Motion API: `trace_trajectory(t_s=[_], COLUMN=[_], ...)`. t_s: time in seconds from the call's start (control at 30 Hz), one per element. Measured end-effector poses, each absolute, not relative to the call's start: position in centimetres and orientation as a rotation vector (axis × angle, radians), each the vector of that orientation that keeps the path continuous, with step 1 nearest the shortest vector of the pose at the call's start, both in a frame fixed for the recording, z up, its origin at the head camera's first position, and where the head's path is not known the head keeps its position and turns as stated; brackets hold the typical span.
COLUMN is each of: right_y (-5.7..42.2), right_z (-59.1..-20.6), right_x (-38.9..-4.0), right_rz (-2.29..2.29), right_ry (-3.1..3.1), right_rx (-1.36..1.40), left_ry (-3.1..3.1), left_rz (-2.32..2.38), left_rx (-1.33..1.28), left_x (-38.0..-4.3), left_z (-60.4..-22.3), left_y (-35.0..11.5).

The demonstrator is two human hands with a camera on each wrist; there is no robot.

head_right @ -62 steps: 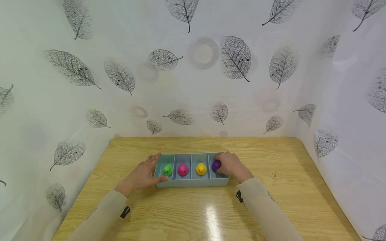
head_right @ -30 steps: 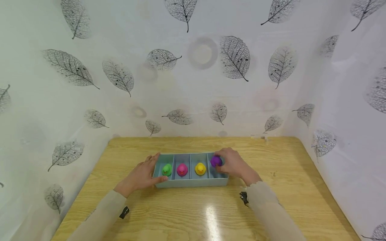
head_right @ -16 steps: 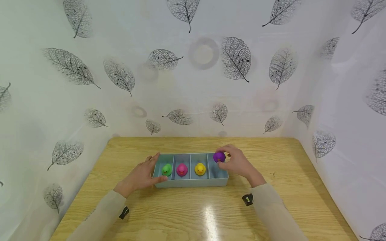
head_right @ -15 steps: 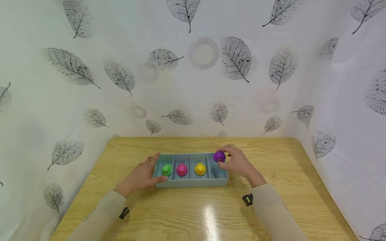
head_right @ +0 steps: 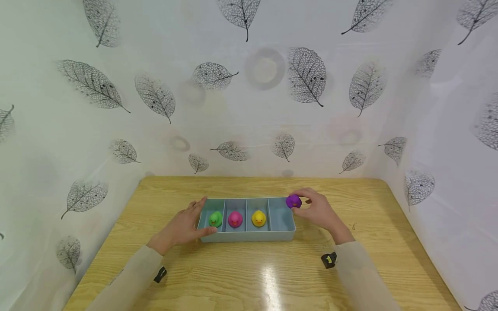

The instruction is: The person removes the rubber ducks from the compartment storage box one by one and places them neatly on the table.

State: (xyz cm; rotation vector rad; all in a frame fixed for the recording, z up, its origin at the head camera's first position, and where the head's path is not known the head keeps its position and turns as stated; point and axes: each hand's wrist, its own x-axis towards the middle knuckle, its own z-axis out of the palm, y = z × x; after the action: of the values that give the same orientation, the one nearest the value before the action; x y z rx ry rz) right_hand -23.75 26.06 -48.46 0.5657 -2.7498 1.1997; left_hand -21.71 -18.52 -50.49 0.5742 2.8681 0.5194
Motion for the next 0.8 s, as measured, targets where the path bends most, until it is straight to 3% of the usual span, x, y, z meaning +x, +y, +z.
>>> trace_trajectory(t_s=[0.8], right_y=[30.4], right_z=[-49.9], right_x=[-23.5], right_rz=[1.116], right_ry=[-2.875], right_rx=[0.391], left_ry=[2.868], left_rz=[0.540], left_rx=[0.573], left_x=[-21.7], left_z=[-50.6], left_y=[-18.6])
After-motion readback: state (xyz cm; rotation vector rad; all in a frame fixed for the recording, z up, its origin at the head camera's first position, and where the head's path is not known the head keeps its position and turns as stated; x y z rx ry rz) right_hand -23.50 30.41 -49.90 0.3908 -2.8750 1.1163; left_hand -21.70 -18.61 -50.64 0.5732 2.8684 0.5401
